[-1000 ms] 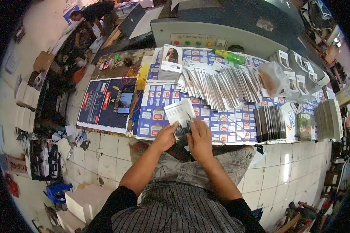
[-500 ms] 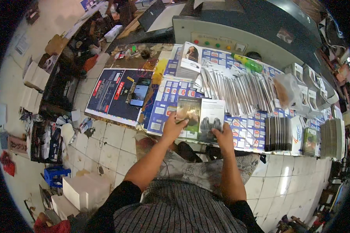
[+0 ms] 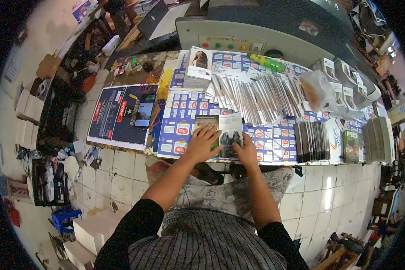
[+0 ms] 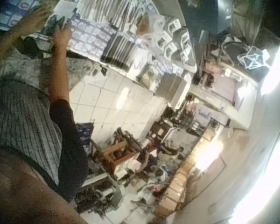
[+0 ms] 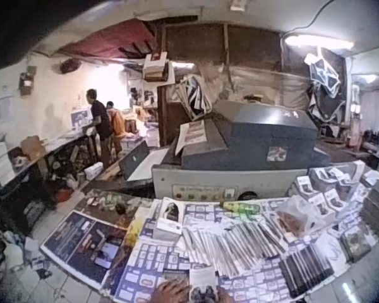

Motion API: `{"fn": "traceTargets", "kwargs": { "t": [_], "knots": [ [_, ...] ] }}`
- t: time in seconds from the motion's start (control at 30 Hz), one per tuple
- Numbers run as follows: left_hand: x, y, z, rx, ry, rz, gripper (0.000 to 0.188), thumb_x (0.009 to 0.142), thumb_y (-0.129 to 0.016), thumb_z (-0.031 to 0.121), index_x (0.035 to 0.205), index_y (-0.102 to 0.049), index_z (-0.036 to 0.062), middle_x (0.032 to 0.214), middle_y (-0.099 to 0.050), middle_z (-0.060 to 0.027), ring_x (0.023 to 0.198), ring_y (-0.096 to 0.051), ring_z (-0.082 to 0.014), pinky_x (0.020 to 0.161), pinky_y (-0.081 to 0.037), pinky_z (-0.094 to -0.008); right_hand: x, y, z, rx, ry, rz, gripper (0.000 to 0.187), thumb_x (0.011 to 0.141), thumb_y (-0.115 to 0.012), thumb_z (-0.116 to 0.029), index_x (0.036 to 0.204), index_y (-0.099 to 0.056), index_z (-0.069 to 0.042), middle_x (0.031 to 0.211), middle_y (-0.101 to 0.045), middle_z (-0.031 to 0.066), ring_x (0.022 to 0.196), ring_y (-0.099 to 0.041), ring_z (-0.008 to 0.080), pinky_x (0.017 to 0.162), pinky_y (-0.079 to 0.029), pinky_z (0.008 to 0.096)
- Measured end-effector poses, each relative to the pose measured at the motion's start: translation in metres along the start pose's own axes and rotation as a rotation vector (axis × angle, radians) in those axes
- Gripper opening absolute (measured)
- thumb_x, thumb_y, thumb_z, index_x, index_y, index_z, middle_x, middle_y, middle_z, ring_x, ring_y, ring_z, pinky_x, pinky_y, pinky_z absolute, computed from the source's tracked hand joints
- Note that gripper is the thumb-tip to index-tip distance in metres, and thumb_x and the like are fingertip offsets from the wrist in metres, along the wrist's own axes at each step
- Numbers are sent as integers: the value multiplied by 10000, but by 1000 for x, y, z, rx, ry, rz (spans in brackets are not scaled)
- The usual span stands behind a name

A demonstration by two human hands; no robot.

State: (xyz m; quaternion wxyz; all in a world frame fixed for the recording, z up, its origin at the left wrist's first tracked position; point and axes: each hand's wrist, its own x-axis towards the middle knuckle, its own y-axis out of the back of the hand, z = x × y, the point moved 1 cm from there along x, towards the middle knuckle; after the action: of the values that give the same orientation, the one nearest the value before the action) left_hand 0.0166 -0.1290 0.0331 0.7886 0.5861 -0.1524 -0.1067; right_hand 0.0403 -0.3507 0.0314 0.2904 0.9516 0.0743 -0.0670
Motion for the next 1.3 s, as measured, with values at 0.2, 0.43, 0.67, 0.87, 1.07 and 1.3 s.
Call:
{"fn": "traceTargets", "kwargs": {
  "t": [0.2,0.43,0.67,0.87,1.07,1.3],
  "knots": [
    [-2,0,0,39,-11,92,661,927,-546,586,1455,-499,192,1555,-397,-89,1430,-344,-296,1177,-209,-497,-4,12,4,631,42,-268,427,966,-586,-113,1369,-526,12,1291,-621,104,1172,-571,190,985,-457,332],
    [3,10,-1,9,-4,37,720,877,-608,579,1443,-511,144,1549,-409,-116,1443,-329,-306,1187,-206,-495,18,5,-25,50,377,-229,446,1051,-469,-326,1335,-580,0,1349,-585,191,1270,-539,313,1091,-390,375],
    [2,2,-1,72,27,-121,541,864,-631,334,1348,-582,96,1505,-439,-165,1406,-378,-349,1182,-227,-496,33,-23,-38,-47,525,-174,459,954,-619,-253,1319,-582,23,1394,-537,235,1291,-513,410,1114,-391,417],
    [-10,5,-39,-300,-98,134,532,870,-653,288,1351,-563,79,1470,-478,-165,1401,-394,-338,1171,-256,-488,35,-40,-32,-363,767,4,533,964,-598,-328,1384,-528,-8,1439,-491,240,1297,-500,408,1093,-399,474],
    [-50,17,-72,58,142,68,550,958,-578,370,1438,-488,115,1559,-397,-128,1461,-316,-334,1144,-256,-518,29,-46,-39,-523,720,-59,622,983,-538,-429,1465,-448,-47,1575,-327,215,1439,-334,400,1171,-276,516],
    [-47,18,-72,73,98,98,510,985,-535,331,1447,-491,120,1563,-404,-61,1466,-307,-284,1143,-245,-520,27,-72,-56,-535,707,-106,712,920,-607,-517,1473,-459,-95,1606,-275,199,1491,-238,388,1181,-211,574]
  ]
}}
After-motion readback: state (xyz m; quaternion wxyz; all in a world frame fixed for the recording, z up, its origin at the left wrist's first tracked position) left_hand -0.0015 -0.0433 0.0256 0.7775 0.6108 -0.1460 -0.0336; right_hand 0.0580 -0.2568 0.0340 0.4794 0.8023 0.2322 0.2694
